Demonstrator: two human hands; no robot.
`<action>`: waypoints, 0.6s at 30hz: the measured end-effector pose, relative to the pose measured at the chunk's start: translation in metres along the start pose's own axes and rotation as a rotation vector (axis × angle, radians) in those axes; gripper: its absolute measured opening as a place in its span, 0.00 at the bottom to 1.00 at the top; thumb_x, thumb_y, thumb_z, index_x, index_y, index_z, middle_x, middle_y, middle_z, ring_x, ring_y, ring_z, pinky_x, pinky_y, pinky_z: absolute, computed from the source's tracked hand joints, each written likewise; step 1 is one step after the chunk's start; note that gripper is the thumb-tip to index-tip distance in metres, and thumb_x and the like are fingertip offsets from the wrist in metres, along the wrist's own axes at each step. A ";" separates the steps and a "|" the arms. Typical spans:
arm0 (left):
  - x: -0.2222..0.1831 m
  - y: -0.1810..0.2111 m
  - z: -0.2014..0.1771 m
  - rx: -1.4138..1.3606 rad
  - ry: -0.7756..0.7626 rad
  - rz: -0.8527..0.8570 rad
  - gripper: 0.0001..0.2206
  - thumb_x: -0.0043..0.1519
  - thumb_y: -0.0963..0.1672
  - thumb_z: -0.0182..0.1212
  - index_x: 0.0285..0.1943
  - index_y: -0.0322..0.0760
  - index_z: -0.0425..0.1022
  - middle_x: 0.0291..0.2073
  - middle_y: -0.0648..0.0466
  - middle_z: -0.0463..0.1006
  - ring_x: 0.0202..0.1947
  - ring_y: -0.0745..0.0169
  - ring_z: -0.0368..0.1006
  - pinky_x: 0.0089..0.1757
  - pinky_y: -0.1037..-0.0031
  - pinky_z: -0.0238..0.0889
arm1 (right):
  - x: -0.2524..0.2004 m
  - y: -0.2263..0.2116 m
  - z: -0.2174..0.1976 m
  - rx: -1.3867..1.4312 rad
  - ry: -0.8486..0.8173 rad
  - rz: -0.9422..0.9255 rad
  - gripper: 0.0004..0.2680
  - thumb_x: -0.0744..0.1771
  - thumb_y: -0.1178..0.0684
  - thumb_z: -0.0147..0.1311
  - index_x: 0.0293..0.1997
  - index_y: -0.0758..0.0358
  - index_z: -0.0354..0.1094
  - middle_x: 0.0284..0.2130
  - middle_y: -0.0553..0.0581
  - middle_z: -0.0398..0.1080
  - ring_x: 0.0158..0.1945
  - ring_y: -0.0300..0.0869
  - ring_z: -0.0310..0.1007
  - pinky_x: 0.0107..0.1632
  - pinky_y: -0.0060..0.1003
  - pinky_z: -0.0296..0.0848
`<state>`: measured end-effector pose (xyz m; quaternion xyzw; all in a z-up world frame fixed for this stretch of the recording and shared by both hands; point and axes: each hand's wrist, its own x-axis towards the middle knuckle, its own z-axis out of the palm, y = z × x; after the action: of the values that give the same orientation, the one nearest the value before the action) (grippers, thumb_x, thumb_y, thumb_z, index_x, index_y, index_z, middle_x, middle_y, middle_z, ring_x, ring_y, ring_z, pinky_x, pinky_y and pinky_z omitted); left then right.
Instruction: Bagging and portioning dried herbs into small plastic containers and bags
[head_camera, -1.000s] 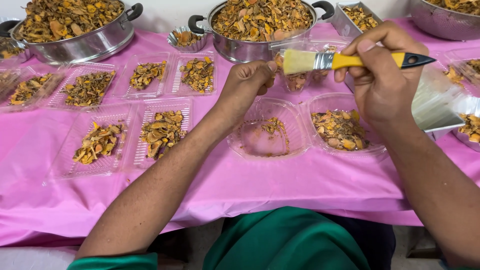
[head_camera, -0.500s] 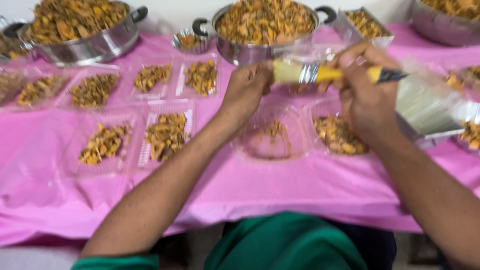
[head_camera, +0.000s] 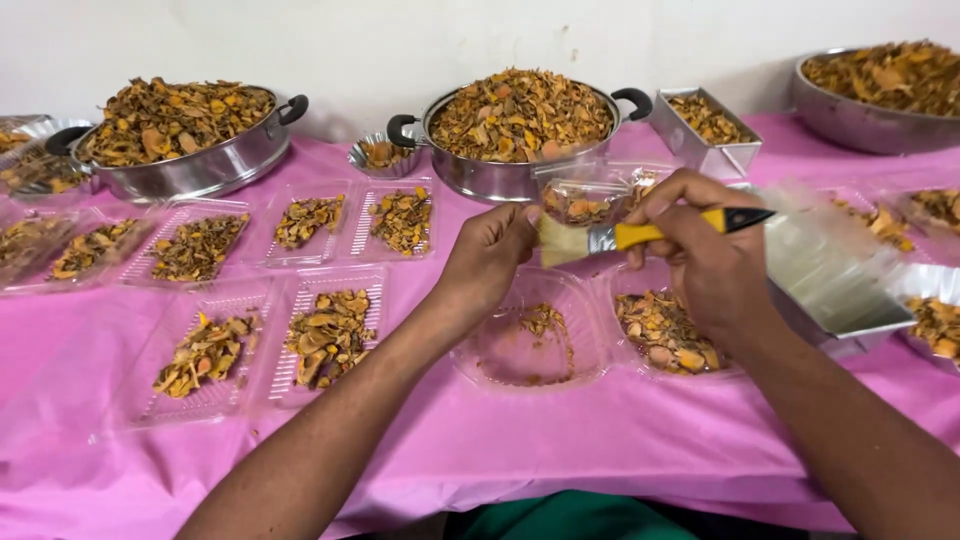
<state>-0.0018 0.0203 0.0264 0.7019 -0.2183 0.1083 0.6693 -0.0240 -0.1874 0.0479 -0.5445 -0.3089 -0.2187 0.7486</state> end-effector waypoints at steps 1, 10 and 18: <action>-0.001 0.002 0.000 0.009 0.000 0.009 0.17 0.72 0.47 0.51 0.27 0.45 0.70 0.17 0.67 0.59 0.21 0.82 0.50 0.26 0.89 0.44 | 0.001 -0.001 -0.004 -0.023 0.011 -0.002 0.03 0.67 0.62 0.51 0.36 0.72 0.68 0.21 0.61 0.67 0.22 0.34 0.68 0.28 0.33 0.80; -0.005 0.018 -0.008 0.285 -0.015 0.102 0.16 0.70 0.50 0.47 0.27 0.47 0.61 0.22 0.63 0.61 0.24 0.71 0.55 0.29 0.76 0.53 | 0.003 -0.015 -0.011 -0.403 -0.262 -0.079 0.07 0.73 0.66 0.45 0.38 0.75 0.67 0.30 0.65 0.71 0.23 0.44 0.76 0.22 0.29 0.79; -0.002 0.042 0.041 0.792 -0.455 0.129 0.13 0.71 0.46 0.47 0.34 0.36 0.66 0.26 0.45 0.77 0.27 0.50 0.71 0.30 0.58 0.57 | 0.018 0.004 -0.050 -0.372 -0.011 -0.211 0.15 0.79 0.68 0.48 0.33 0.69 0.61 0.28 0.60 0.68 0.34 0.43 0.75 0.42 0.34 0.76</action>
<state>-0.0281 -0.0203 0.0593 0.8945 -0.3448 0.0679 0.2763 0.0028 -0.2332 0.0467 -0.6392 -0.3226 -0.3459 0.6064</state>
